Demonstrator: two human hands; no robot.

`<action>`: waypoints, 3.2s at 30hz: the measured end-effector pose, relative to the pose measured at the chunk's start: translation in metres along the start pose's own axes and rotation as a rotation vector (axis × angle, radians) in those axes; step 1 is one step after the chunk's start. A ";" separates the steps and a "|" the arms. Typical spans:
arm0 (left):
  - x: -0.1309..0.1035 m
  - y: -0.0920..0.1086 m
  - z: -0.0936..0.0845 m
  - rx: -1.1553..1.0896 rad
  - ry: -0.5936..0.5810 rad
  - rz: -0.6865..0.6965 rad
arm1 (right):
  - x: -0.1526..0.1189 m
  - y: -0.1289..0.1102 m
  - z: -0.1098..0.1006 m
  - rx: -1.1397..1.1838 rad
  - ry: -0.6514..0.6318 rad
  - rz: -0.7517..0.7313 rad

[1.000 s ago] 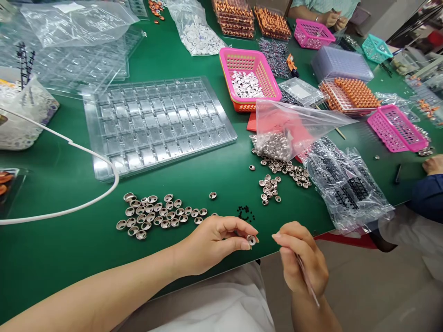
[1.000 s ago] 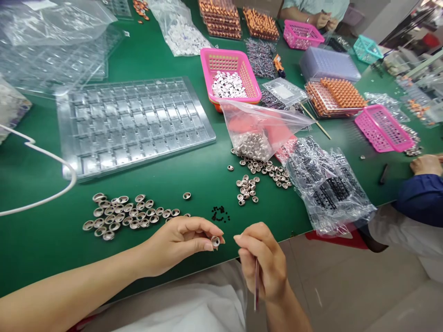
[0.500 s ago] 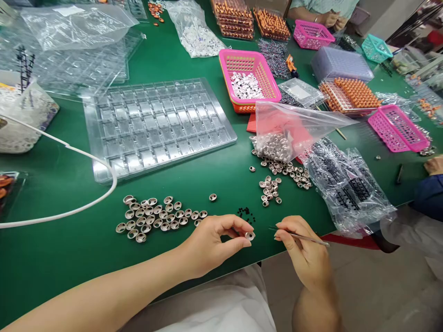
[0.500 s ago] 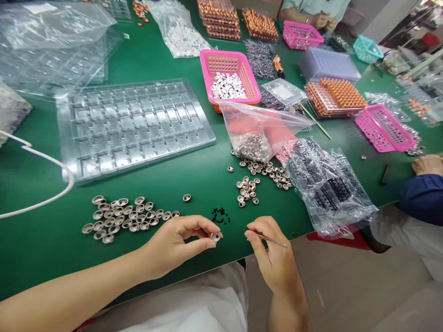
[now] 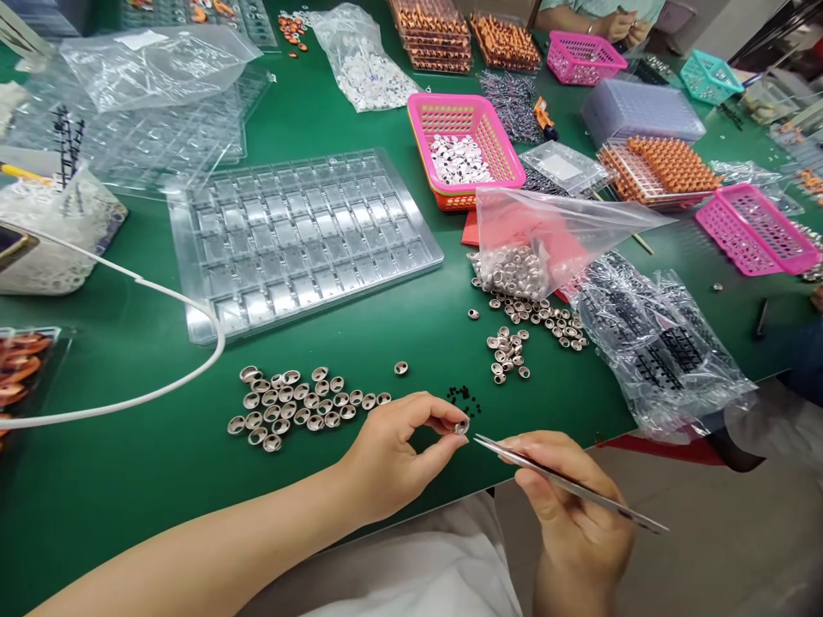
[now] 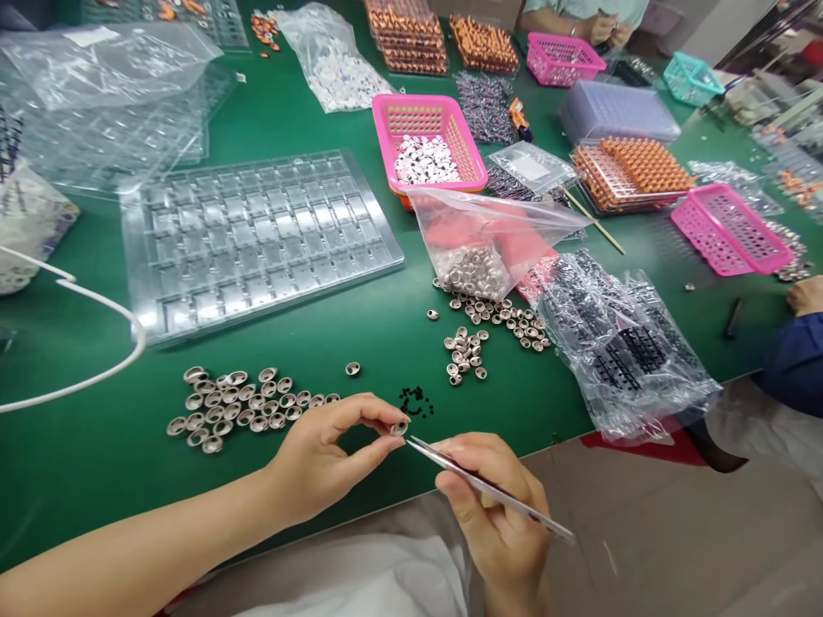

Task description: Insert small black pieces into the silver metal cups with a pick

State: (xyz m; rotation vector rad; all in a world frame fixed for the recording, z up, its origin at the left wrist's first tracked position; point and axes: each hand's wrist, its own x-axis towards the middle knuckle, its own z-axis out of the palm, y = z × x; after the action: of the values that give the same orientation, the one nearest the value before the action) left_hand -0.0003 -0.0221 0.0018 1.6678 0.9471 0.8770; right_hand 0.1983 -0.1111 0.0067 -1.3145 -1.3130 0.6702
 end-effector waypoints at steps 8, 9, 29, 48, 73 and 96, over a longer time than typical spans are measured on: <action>-0.001 -0.002 0.000 0.095 0.080 0.152 | -0.003 0.001 0.017 -0.105 -0.002 -0.109; -0.001 -0.002 0.000 0.100 0.083 0.175 | -0.003 0.001 0.018 -0.110 0.000 -0.112; 0.002 -0.003 0.000 0.197 0.109 0.369 | -0.001 0.002 0.031 -0.125 0.049 -0.078; 0.001 0.000 -0.002 0.180 0.085 0.200 | 0.000 0.003 0.027 -0.073 0.041 -0.097; 0.003 -0.001 -0.003 0.016 -0.087 0.072 | 0.030 -0.004 -0.006 -0.283 -0.338 -0.322; 0.003 -0.002 -0.001 -0.001 -0.092 -0.001 | 0.029 -0.005 -0.007 -0.351 -0.319 -0.361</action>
State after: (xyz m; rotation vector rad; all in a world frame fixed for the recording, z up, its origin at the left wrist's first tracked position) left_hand -0.0005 -0.0183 0.0001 1.6921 0.8846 0.7935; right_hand 0.2093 -0.0877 0.0214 -1.2255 -1.9400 0.4161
